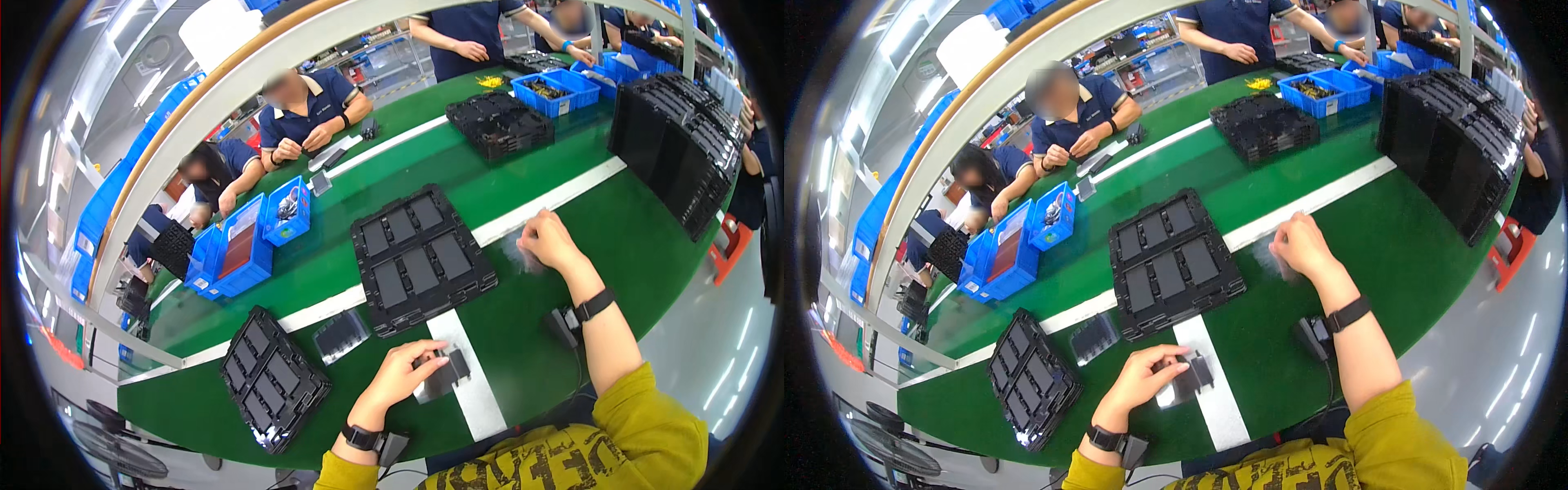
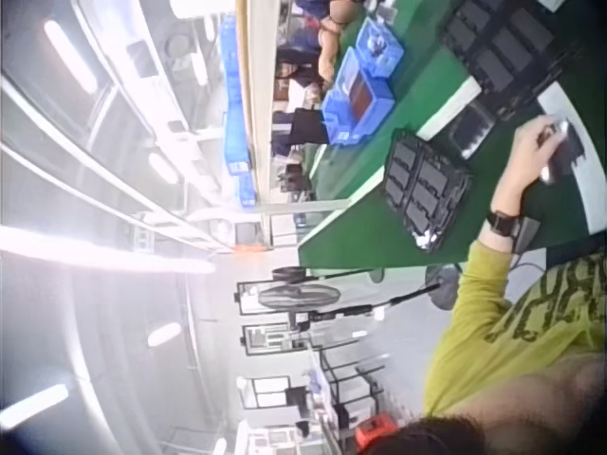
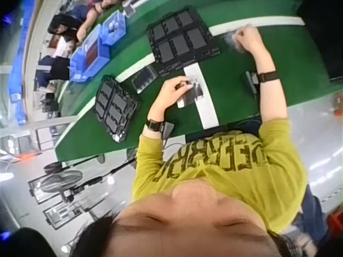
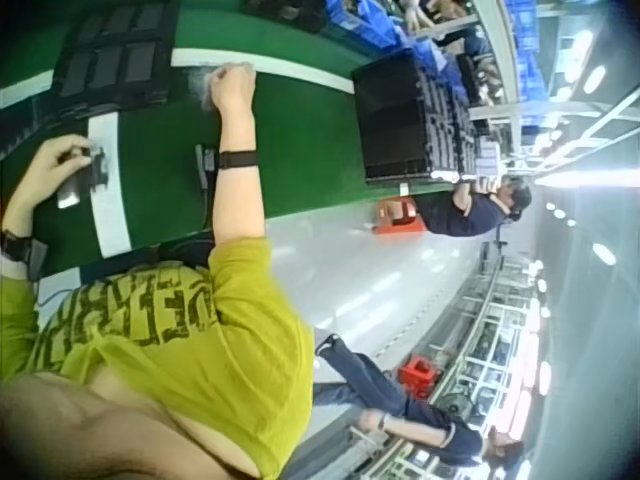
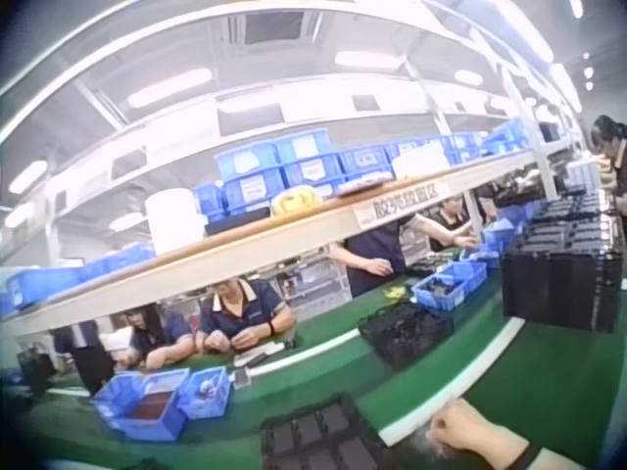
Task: Assembling small black plastic components on an industrial assembly line.
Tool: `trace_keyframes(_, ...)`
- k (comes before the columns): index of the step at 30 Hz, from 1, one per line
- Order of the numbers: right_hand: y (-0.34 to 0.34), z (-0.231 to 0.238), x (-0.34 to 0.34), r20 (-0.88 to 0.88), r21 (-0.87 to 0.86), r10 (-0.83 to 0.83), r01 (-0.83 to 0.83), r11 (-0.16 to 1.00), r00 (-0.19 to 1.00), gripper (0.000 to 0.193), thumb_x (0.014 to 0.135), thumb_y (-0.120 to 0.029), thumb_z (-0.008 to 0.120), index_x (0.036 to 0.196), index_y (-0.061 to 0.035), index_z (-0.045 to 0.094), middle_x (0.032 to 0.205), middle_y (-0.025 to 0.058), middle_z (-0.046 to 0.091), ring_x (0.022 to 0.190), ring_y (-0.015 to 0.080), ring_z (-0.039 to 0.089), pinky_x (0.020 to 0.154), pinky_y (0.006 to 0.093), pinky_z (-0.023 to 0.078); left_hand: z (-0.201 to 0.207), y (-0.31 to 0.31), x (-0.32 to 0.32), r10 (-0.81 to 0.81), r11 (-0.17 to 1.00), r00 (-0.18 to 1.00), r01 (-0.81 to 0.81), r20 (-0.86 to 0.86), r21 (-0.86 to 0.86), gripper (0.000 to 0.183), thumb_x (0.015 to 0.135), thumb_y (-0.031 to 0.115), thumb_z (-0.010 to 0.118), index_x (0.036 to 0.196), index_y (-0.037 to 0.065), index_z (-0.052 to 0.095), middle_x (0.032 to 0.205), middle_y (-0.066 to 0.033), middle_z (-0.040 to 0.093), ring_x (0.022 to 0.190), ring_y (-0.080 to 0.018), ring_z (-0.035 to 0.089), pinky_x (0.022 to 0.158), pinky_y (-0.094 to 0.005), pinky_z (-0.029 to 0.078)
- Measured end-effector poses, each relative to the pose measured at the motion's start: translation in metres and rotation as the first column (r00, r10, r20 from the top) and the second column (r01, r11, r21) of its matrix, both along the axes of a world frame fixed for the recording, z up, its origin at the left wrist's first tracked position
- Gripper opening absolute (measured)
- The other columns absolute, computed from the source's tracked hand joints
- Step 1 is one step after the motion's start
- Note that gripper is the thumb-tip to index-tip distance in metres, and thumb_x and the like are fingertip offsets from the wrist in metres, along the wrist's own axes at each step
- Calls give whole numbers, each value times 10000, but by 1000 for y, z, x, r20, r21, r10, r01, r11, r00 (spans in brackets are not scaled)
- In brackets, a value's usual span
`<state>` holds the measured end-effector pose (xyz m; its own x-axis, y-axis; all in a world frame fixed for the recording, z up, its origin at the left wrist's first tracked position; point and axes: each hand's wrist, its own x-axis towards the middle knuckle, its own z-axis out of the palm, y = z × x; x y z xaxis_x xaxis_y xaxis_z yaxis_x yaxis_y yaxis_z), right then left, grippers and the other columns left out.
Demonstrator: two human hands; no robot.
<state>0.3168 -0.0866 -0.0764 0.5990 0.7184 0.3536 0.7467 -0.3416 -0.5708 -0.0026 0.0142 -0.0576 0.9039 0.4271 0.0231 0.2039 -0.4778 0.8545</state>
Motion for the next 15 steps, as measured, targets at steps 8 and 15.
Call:
trace_keyframes(8,6,13,-27,66,201,38,-51,978,997,214,656,-135,718,770,-17,580,842,132,534,891,310,504,765,377,430,-2,0,-1,-38,908,998,17,41,419,390,740,169,678,1093,45,569,723,-35,539,680,-179,500,684,-296,397)
trace_keyframes(15,50,21,-50,203,-21,412,-417,909,888,490,619,-327,770,971,-47,574,1168,174,454,1114,341,420,910,412,374,-4,6,3,3,811,998,-40,64,583,442,730,213,672,1092,3,528,768,-67,488,766,-229,496,711,-339,404)
